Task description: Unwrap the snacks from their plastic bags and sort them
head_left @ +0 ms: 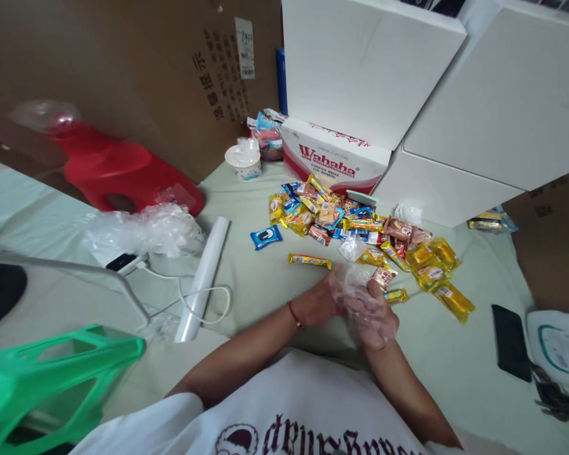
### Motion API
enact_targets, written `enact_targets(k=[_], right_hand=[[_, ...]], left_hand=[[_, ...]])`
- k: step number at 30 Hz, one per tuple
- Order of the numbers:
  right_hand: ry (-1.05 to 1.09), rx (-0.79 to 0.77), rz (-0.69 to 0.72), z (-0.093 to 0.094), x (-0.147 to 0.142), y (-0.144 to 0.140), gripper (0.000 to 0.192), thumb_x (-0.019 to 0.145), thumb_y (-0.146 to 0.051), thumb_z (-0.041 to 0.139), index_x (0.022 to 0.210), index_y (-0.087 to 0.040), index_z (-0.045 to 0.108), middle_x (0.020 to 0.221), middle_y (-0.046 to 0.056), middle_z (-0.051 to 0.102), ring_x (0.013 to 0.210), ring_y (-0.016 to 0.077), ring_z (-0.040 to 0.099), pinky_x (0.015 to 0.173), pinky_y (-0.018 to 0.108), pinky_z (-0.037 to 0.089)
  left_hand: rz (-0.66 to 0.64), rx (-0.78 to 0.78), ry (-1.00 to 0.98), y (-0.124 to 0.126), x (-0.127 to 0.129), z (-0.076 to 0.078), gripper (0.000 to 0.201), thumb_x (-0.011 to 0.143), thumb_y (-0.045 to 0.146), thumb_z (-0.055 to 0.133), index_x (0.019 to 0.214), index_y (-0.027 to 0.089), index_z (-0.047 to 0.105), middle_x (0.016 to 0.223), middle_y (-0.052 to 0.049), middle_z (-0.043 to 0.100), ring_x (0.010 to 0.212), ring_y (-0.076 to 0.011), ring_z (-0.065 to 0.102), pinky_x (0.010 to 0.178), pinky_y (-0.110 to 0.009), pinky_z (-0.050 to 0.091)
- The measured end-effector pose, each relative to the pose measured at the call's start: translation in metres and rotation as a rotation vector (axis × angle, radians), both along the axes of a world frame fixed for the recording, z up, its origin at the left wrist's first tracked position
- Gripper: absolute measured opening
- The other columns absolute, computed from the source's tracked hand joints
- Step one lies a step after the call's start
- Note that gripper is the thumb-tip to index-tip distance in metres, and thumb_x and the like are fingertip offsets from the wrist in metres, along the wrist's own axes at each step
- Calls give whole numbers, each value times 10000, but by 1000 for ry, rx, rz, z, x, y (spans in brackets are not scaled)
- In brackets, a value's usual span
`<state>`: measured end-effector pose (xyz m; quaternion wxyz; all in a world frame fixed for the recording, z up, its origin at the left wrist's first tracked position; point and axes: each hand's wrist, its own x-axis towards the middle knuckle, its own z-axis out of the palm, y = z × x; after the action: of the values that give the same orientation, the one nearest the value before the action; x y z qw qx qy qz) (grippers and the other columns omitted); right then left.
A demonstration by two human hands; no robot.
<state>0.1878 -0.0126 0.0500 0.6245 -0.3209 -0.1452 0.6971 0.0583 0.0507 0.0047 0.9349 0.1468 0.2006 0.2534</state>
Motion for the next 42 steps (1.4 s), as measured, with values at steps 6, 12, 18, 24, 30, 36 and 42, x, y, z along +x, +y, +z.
enact_targets(k=[6, 12, 18, 24, 30, 36, 42], right_hand=[[-21, 86, -174, 11, 44, -16, 518, 531, -261, 971, 653, -255, 468, 590, -53, 308, 502, 104, 320, 289, 121, 92], [-146, 82, -417, 18, 98, -4, 414, 612, -232, 943, 792, -262, 571, 637, -65, 359, 534, 104, 365, 400, 222, 407], [-112, 63, -460, 3, 87, 3, 340, 673, -208, 905, 848, -254, 616, 738, -26, 475, 614, 123, 454, 432, 223, 443], [-126, 99, -246, 17, 57, -2, 384, 650, -323, 938, 813, -257, 597, 678, -34, 402, 619, 131, 434, 406, 182, 410], [-475, 61, -329, 19, 122, -3, 279, 781, -457, 868, 913, -278, 699, 791, -5, 624, 769, 166, 614, 725, 315, 597], [-571, -145, -249, -16, 69, -22, 755, 760, -824, 689, 1325, -326, 633, 1361, 89, 680, 1317, 317, 601, 1065, 545, 517], [-937, -229, -291, -33, -2, -18, 491, 842, -628, 692, 1110, -217, 699, 1211, 110, 741, 1132, 283, 679, 973, 427, 562]], left_hand=[[-40, 67, 156, 31, -13, -9, 571, 527, 312, 1005, 1017, 181, 742, 826, -6, 677, 611, -68, 558, 557, -185, 427], [112, 181, 392, 56, -62, -9, 496, 594, 278, 947, 1012, 162, 707, 714, 49, 574, 478, -8, 281, 467, -191, 240], [582, 745, 772, 11, -46, 7, 539, 741, 498, 819, 1142, 203, 611, 1070, -60, 654, 934, -189, 623, 814, -331, 524], [311, 1022, 939, -5, 4, 5, 372, 744, 355, 779, 1057, 180, 681, 1185, -128, 704, 1190, -323, 607, 1090, -506, 439], [271, 727, 764, 17, -2, -1, 114, 764, 273, 631, 843, 196, 601, 665, 42, 592, 602, -126, 552, 621, -246, 454], [540, 785, 1021, -2, 3, 11, 110, 858, 315, 574, 857, 205, 578, 673, 48, 554, 599, -117, 495, 603, -236, 395], [427, 806, 988, -16, -1, 20, 210, 862, 410, 637, 860, 209, 578, 641, 55, 523, 564, -110, 461, 552, -232, 371]])
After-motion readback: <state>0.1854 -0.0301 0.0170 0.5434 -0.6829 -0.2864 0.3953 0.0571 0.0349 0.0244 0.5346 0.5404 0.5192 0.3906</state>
